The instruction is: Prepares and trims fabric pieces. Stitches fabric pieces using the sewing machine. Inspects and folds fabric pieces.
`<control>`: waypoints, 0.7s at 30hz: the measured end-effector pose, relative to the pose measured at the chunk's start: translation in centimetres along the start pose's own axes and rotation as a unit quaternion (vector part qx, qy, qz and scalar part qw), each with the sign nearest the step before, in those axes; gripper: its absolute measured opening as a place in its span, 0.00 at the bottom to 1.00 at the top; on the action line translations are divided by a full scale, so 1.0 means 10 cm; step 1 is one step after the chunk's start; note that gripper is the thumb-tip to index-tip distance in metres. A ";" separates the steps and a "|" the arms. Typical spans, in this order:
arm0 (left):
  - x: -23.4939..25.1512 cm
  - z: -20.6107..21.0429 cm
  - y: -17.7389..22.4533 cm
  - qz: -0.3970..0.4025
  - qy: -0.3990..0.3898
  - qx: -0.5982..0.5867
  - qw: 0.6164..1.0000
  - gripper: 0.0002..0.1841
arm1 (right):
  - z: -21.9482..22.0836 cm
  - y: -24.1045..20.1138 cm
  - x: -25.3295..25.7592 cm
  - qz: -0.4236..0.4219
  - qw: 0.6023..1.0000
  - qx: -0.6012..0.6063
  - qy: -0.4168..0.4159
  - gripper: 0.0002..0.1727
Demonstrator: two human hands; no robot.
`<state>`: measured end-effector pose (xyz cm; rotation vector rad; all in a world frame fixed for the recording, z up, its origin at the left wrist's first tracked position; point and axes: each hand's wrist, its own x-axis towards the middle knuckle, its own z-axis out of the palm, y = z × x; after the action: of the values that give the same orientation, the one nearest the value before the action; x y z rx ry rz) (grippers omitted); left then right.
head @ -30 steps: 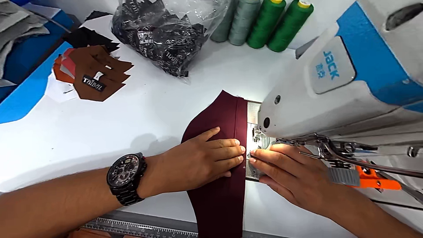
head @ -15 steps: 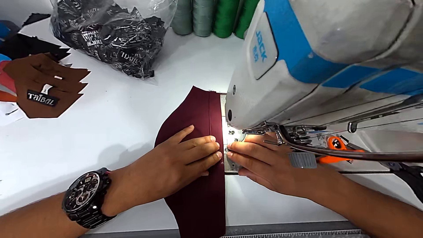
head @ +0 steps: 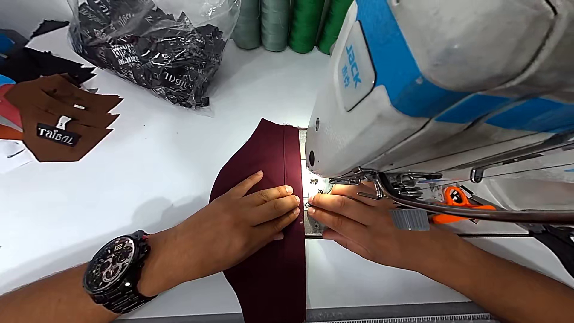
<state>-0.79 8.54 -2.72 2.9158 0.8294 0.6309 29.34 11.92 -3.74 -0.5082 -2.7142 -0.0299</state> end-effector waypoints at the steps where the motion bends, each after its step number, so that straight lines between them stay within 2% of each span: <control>1: 0.00 0.00 0.00 0.001 0.001 -0.001 1.000 0.18 | 0.00 0.00 0.00 0.000 1.000 -0.001 0.000 0.19; 15: 0.00 0.00 0.00 0.005 -0.009 0.009 1.000 0.18 | -0.06 0.03 -0.01 -0.004 1.000 0.009 0.001 0.18; 17: 0.00 -0.01 -0.01 0.008 -0.028 0.006 1.000 0.18 | -0.07 0.05 -0.06 0.004 1.000 0.023 0.017 0.16; 21: 0.01 -0.02 0.00 0.013 -0.025 0.011 1.000 0.19 | -0.06 0.08 -0.10 0.046 0.998 0.043 -0.010 0.17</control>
<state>-0.81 8.61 -2.51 2.9532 0.7985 0.5519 30.67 12.29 -3.59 -0.6116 -2.6949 0.1164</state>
